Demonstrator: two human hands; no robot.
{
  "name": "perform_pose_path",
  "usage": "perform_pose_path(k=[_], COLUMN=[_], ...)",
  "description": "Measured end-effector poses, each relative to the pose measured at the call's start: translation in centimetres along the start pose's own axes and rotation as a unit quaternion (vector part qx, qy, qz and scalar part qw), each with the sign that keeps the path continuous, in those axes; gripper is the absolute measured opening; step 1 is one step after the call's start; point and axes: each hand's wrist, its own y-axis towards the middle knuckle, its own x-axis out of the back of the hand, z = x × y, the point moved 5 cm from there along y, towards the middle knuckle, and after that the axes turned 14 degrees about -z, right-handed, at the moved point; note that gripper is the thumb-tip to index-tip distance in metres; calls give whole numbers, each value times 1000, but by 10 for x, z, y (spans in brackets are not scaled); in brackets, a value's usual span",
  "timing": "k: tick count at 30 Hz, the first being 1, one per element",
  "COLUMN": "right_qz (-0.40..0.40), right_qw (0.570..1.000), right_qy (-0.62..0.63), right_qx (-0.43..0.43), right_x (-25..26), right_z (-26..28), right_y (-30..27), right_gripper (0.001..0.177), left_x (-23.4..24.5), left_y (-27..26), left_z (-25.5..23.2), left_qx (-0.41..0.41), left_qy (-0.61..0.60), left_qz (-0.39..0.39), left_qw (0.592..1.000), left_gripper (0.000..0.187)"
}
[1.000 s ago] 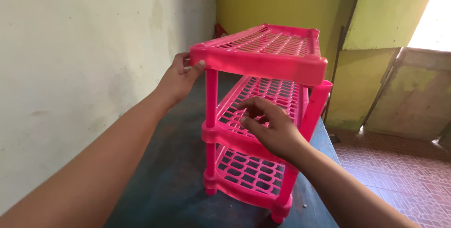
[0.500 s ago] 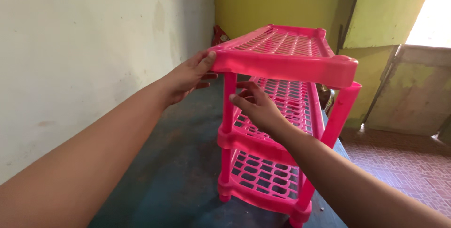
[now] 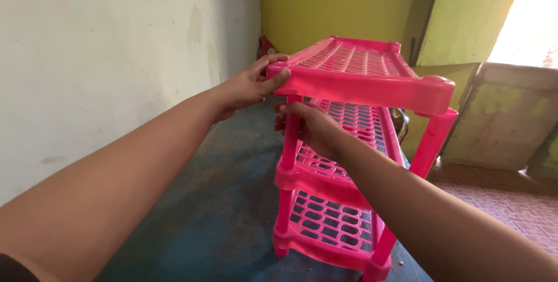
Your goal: The person assembles a pink plastic three-tier shelf by inserting vertical support poles into the bottom shelf and then attaching the middle and top shelves, aligning and pressing each layer into place.
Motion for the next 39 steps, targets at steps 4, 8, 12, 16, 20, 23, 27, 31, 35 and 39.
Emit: perform_pose_path(k=[4, 8, 12, 16, 20, 23, 27, 31, 35, 39], right_qz=[49, 30, 19, 25, 34, -13, -67, -89, -109, -131], right_qw=[996, 998, 999, 999, 998, 999, 998, 996, 994, 990], right_qy=[62, 28, 10, -10, 2, -12, -12, -6, -20, -55], right_qx=[-50, -38, -39, -35, -57, -31, 3, 3, -1, -5], right_x=[-9, -10, -11, -11, -15, -16, -16, -14, -17, -18], right_z=[-1, -2, -1, -2, -13, -22, -30, -34, -35, -31], right_y=[8, 12, 10, 10, 12, 18, 25, 30, 30, 27], right_gripper=[20, 19, 21, 29, 41, 41, 36, 31, 32, 32], left_x=[-4, -13, -21, -25, -29, -29, -30, -32, -36, -41], left_y=[5, 10, 10, 9, 12, 18, 38, 44, 33, 26], left_z=[-1, 5, 6, 5, 8, 3, -8, -11, -6, 0], left_qx=[-3, 21, 34, 42, 47, 12, 29, 34, 4, 28], left_qy=[18, -50, -142, -174, -188, -188, -215, -212, -242, -267], left_qz=[-7, -40, -61, -80, -118, -143, -157, -184, -235, -226], left_qw=[1000, 998, 987, 981, 974, 971, 964, 959, 941, 936], left_gripper=[95, 105, 104, 93, 85, 84, 83, 77, 73, 70])
